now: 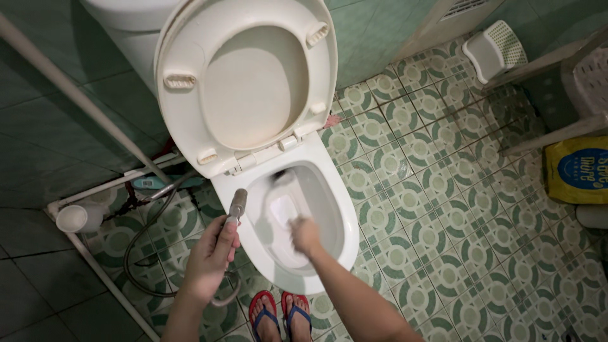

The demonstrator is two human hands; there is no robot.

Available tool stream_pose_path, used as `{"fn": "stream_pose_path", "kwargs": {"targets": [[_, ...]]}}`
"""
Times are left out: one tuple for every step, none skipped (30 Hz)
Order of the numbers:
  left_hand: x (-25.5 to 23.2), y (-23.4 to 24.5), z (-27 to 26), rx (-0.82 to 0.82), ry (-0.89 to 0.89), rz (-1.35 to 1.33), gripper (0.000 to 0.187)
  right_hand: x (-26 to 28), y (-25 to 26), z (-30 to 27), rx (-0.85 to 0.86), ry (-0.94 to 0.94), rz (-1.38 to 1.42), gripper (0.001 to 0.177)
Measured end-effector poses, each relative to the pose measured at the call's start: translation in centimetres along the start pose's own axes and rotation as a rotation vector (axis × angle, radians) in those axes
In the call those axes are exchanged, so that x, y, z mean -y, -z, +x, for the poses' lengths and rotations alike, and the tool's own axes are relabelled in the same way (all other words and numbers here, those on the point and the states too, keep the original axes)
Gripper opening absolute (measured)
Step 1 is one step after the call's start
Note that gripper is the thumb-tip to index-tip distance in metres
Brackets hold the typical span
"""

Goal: The person pours a purple cleaning liquid into the toilet bowl, then uses a handheld bidet sprayer to wet a toilet brush. They scrub the inside of the toilet bowl with the brush while intermittently rinsing it with the sprayer.

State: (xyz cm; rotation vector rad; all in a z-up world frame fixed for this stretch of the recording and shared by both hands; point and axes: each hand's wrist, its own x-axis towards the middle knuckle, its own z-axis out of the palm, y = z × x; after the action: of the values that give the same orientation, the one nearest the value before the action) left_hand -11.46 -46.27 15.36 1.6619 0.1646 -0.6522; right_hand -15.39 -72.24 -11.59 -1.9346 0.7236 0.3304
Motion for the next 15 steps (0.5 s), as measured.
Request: {"fn": "stream_pose_path", "kwargs": {"targets": [[0.0,0.0,-0.1,0.0,-0.003,0.003,0.044,-0.4,-0.7,0.2,0.067,0.162,-0.145,0.031],[0.0,0.2,-0.1,-0.001,-0.005,0.006,0.043,-0.7,-1.1,0.7,0.102,0.055,-0.102,0.03],[0.3,0.0,-0.3,-0.006,0.008,-0.005,0.043,-1.2,-1.2,0.7,0.14,-0.06,-0.064,0.03],[0.6,0.0,-0.5,-0.011,0.021,-0.015,0.043,-1.6,-1.4,0.5,0.177,-0.175,-0.027,0.031],[0.9,0.0,-0.5,-0.015,0.031,-0.024,0.043,-1.7,-1.5,0.5,0.07,-0.216,0.149,0.031],[1.2,0.0,-0.6,-0.012,0.03,-0.038,0.043,-1.7,-1.7,0.3,-0.037,-0.255,0.325,0.03],[1.5,0.1,-0.7,-0.009,0.03,-0.051,0.043,-1.4,-1.7,0.3,-0.145,-0.294,0.502,0.031],[1.9,0.0,-0.8,-0.005,0.03,-0.064,0.044,-1.2,-1.9,-0.1,-0.072,-0.215,0.325,0.031],[2.2,0.0,-0.8,-0.014,0.043,-0.063,0.043,-0.7,-2.0,-0.2,-0.002,-0.132,0.149,0.033],[2.6,-0.1,-0.7,-0.023,0.056,-0.062,0.043,-0.3,-1.8,-0.2,0.067,-0.048,-0.027,0.035],[2.9,-0.1,-0.8,-0.032,0.073,-0.06,0.043,0.1,-2.1,-0.6,0.117,-0.092,-0.045,0.03],[3.2,0.2,-0.9,-0.025,0.057,-0.077,0.043,0.5,-2.0,-0.7,0.167,-0.136,-0.063,0.031],[3.6,0.4,-0.9,-0.017,0.04,-0.099,0.044,0.5,-1.8,-0.9,0.215,-0.18,-0.085,0.038],[3.9,0.4,-1.0,-0.009,0.022,-0.12,0.044,0.6,-1.6,-1.1,0.106,-0.238,0.15,0.036],[4.1,0.4,-1.1,-0.028,0.03,-0.112,0.044,0.5,-1.1,-1.3,-0.005,-0.295,0.385,0.035]]}}
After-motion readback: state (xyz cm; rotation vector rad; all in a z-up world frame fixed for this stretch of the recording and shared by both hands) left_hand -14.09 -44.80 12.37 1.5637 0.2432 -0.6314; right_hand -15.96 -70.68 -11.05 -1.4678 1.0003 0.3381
